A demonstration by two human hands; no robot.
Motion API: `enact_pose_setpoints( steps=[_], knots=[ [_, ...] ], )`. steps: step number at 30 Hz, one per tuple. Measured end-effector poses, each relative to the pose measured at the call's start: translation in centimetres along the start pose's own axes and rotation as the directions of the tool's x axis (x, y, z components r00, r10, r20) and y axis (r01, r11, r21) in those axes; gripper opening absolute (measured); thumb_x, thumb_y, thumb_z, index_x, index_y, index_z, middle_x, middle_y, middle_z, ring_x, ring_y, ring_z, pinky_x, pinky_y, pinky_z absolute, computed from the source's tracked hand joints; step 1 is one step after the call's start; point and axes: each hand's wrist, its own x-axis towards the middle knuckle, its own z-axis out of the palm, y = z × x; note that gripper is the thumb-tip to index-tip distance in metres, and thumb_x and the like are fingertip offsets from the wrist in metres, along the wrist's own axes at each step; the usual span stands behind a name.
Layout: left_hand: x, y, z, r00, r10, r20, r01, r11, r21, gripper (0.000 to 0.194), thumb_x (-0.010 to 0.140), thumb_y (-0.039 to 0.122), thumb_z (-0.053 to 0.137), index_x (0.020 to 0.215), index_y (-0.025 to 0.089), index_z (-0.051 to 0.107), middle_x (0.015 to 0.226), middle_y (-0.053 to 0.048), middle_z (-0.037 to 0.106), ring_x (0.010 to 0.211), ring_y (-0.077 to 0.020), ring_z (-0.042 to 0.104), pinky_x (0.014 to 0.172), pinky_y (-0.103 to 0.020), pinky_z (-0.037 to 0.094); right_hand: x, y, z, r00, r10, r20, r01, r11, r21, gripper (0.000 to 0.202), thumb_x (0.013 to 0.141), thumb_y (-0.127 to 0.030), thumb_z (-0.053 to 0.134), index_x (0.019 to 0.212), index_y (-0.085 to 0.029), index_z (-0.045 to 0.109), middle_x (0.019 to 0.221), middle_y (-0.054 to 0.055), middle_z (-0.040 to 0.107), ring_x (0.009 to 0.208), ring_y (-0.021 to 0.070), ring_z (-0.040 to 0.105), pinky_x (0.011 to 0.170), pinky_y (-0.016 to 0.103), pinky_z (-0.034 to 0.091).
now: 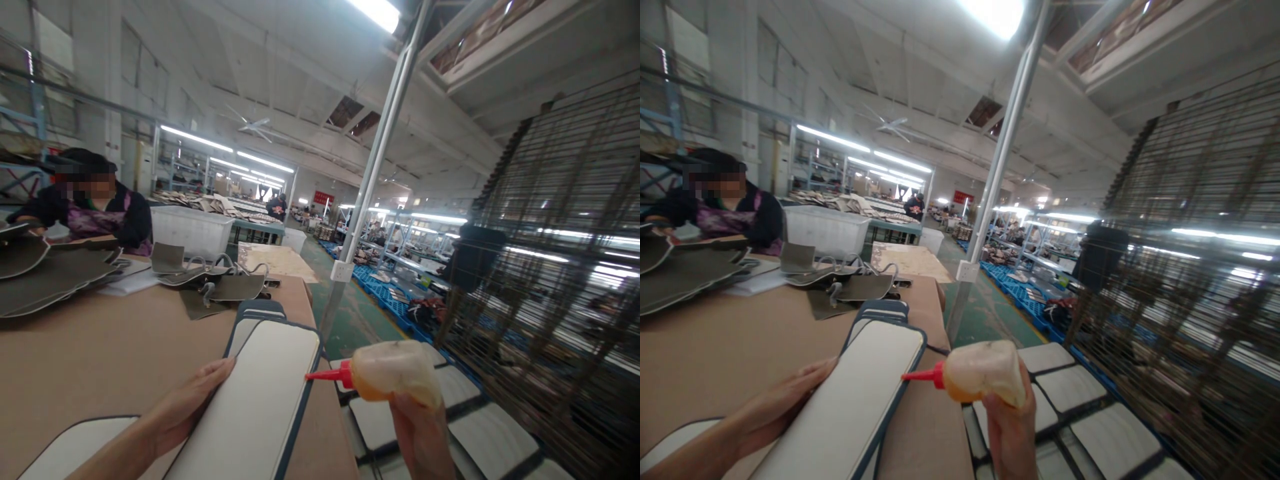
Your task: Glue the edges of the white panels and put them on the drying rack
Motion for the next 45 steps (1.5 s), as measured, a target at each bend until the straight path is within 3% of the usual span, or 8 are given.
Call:
enact_pose_setpoints(
  steps=[6, 16, 19, 28, 31, 36, 41, 45],
  knots=[
    [0.0, -0.4, -0.4, 1.000, 0.018, -0.008, -0.018, 0.999, -0.035, 0.051, 0.051, 0.055, 0.086, 0.080, 0.017, 0.070, 0.075, -0.007, 0.077, 0.065, -0.0221, 0.069, 0.057, -0.027, 0.053, 0.3, 1.3, -1.3, 0.999, 0.014, 0.049, -0.014, 1.000, 0.016, 0.065, 0.062, -0.022, 0.084, 0.123, -0.025, 0.060, 0.102, 0.006, 0.074, 0.091, 0.0216, 0.069, 0.084, 0.032, 0.056],
    [0.3, 0.0, -0.7, 0.999, 0.039, -0.025, -0.040, 0.998, -0.049, 0.054, 0.049, 0.050, 0.088, 0.085, 0.016, 0.070, 0.075, -0.006, 0.077, 0.063, -0.0191, 0.068, 0.056, -0.026, 0.054, -0.6, 1.3, -1.0, 0.996, 0.058, 0.063, -0.058, 0.998, -0.010, 0.063, 0.062, -0.026, 0.084, 0.120, -0.024, 0.061, 0.102, 0.008, 0.074, 0.086, 0.0234, 0.070, 0.080, 0.035, 0.058],
    [0.3, 0.2, -0.8, 0.998, 0.035, -0.044, -0.037, 0.998, -0.051, 0.057, 0.045, 0.051, 0.089, 0.084, 0.015, 0.070, 0.075, -0.006, 0.077, 0.060, -0.0185, 0.067, 0.054, -0.026, 0.053, -1.0, 1.1, -0.5, 0.992, 0.087, 0.091, -0.088, 0.996, 0.011, 0.066, 0.061, -0.024, 0.084, 0.123, -0.026, 0.059, 0.100, 0.007, 0.074, 0.088, 0.0239, 0.070, 0.079, 0.034, 0.058],
    [0.6, 0.4, -1.3, 0.999, 0.039, -0.010, -0.040, 0.998, -0.054, 0.058, 0.048, 0.052, 0.088, 0.086, 0.013, 0.068, 0.074, -0.008, 0.077, 0.059, -0.0193, 0.068, 0.053, -0.026, 0.052, -2.8, -0.3, 2.2, 0.986, 0.166, 0.011, -0.167, 0.983, 0.081, 0.074, 0.057, -0.024, 0.086, 0.125, -0.029, 0.057, 0.104, 0.004, 0.073, 0.086, 0.0223, 0.069, 0.080, 0.033, 0.057],
    [0.7, 0.7, -1.3, 0.999, 0.034, 0.002, -0.034, 0.998, -0.061, 0.063, 0.047, 0.052, 0.088, 0.091, 0.012, 0.068, 0.077, -0.010, 0.078, 0.058, -0.0185, 0.068, 0.053, -0.026, 0.053, -2.9, -0.2, 1.8, 0.982, 0.187, -0.012, -0.186, 0.980, 0.073, 0.077, 0.056, -0.025, 0.086, 0.127, -0.030, 0.056, 0.104, 0.005, 0.074, 0.088, 0.0239, 0.070, 0.081, 0.036, 0.057],
    [1.2, 1.0, -1.6, 0.999, 0.038, 0.018, -0.036, 0.996, -0.078, 0.055, 0.048, 0.049, 0.089, 0.083, 0.013, 0.067, 0.070, -0.006, 0.076, 0.059, -0.0188, 0.068, 0.054, -0.026, 0.054, -3.0, 0.5, 1.0, 0.974, 0.191, 0.122, -0.193, 0.981, 0.003, 0.071, 0.059, -0.027, 0.084, 0.126, -0.023, 0.059, 0.094, 0.010, 0.076, 0.084, 0.0294, 0.071, 0.078, 0.043, 0.059],
    [1.9, 0.8, -2.3, 0.999, 0.049, 0.022, -0.047, 0.996, -0.077, 0.050, 0.051, 0.046, 0.088, 0.084, 0.014, 0.067, 0.067, -0.004, 0.075, 0.058, -0.0197, 0.068, 0.052, -0.027, 0.054, -4.0, 1.2, 0.7, 0.977, 0.212, -0.024, -0.211, 0.976, 0.061, 0.074, 0.058, -0.027, 0.085, 0.127, -0.028, 0.057, 0.094, 0.006, 0.077, 0.084, 0.0271, 0.072, 0.079, 0.040, 0.059],
    [2.2, 1.0, -2.6, 0.999, 0.043, 0.003, -0.042, 0.996, -0.082, 0.042, 0.056, 0.041, 0.087, 0.081, 0.013, 0.067, 0.072, -0.008, 0.077, 0.057, -0.0189, 0.068, 0.052, -0.027, 0.055, -3.8, 2.4, -1.5, 0.965, 0.250, 0.080, -0.252, 0.968, 0.015, 0.058, 0.059, -0.026, 0.083, 0.115, -0.026, 0.067, 0.081, 0.008, 0.077, 0.078, 0.0299, 0.073, 0.077, 0.045, 0.060]
  ],
)
